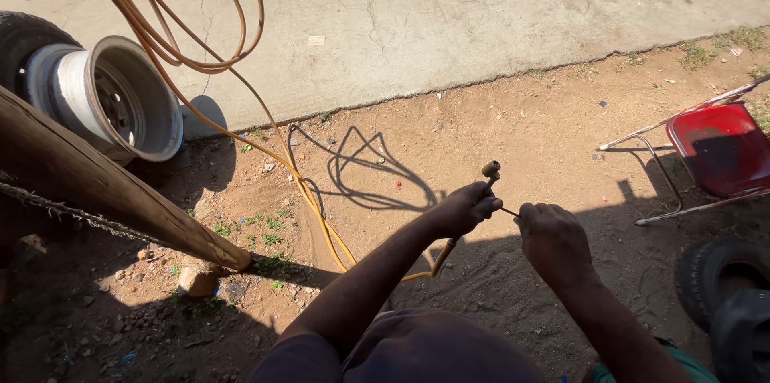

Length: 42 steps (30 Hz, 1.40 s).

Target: The person uses a compressed air hose to clean a cylindrical air filter. They hold the filter with one hand and direct the air nozzle at the mesh surface with the other, rotating the filter to clean different sections. The person also briefly manipulates the hose nozzle with a small metal tool.

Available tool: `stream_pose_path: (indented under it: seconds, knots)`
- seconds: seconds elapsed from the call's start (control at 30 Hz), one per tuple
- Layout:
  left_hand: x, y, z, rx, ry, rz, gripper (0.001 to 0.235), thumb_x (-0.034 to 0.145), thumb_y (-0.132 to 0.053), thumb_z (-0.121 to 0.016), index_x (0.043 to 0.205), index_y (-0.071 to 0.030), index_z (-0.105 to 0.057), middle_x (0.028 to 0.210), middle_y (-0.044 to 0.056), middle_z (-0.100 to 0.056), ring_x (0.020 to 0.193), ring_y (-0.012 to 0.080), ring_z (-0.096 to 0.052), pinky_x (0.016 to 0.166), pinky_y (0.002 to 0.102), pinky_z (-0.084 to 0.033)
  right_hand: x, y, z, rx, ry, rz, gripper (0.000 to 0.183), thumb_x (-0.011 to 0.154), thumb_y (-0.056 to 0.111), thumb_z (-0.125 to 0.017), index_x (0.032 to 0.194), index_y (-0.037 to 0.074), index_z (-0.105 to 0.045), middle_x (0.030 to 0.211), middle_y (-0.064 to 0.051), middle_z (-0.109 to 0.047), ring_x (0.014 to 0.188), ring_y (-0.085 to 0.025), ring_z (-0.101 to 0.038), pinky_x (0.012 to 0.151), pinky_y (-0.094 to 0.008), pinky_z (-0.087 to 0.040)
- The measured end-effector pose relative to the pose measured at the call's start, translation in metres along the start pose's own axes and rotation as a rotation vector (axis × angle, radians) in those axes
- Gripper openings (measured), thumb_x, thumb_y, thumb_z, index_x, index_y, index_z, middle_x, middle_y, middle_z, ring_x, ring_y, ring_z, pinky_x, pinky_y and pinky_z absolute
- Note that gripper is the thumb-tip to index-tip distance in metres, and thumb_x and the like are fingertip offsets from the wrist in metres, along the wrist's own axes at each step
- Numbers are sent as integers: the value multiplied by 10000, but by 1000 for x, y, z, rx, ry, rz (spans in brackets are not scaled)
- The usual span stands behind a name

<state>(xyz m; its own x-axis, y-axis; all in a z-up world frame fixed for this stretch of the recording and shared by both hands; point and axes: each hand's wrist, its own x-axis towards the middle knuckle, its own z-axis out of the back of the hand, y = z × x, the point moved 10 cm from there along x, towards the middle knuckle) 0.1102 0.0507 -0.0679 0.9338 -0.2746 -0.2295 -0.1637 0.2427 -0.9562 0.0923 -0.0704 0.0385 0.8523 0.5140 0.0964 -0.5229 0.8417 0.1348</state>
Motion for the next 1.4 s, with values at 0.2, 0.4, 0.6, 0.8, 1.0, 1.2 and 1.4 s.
stream_pose_path:
  seconds: [0.2, 0.4, 0.6, 0.8, 1.0, 1.2, 1.4]
  knots:
    - [6, -2, 0, 42, -14, -20, 380, 1032, -415, -550, 1121, -51, -615, 975, 109, -702, 901, 199, -663, 806, 393, -532, 6, -19, -26, 137, 313, -203, 227, 995, 279, -629, 1122, 139, -754, 846, -95, -762, 730, -252, -736, 723, -440, -558]
    - [7, 7, -2, 36, 8, 17, 385, 1034, -425, -551, 1107, -52, -606, 974, 103, -704, 887, 193, -663, 790, 392, -541, 6, -13, -14, 22, 112, -75, 206, 956, 299, -674, 942, 105, -742, 744, -85, -729, 669, -237, -709, 670, -423, -557]
    - [4, 8, 3, -25, 3, -10, 378, 1032, -418, -571, 1104, -49, -609, 947, 103, -693, 869, 190, -650, 777, 383, -539, 1, 9, -6, -46, -42, 99, 201, 993, 259, -655, 899, 88, -702, 708, -66, -707, 653, -202, -696, 617, -391, -556]
    - [1, 7, 13, -32, 2, -31, 380, 1027, -418, -569, 1125, -52, -604, 957, 93, -689, 893, 176, -660, 801, 379, -553, 5, -36, -47, 477, 329, -247, 267, 977, 309, -611, 1121, 125, -742, 811, -36, -771, 641, -160, -695, 610, -342, -558]
    - [5, 8, 7, -48, 24, -38, 397, 1037, -410, -562, 1154, -34, -615, 942, 94, -661, 865, 176, -626, 784, 382, -538, 4, -52, -83, 917, 508, -368, 309, 1014, 280, -612, 1155, 88, -808, 744, -108, -680, 619, -158, -561, 590, -351, -497]
    - [12, 23, 7, -112, 35, -40, 398, 1043, -407, -560, 1159, -30, -607, 924, 87, -632, 824, 169, -591, 761, 380, -529, 5, -25, -35, 381, 15, 19, 271, 965, 253, -643, 1159, 98, -751, 832, -102, -745, 667, -185, -682, 621, -339, -555]
    - [14, 26, 9, -146, 16, -31, 386, 1033, -394, -572, 1145, -25, -603, 918, 85, -642, 813, 164, -600, 750, 374, -536, -1, 19, -7, -106, -123, 329, 241, 942, 201, -662, 1156, 112, -728, 795, -64, -747, 692, -206, -729, 632, -380, -572]
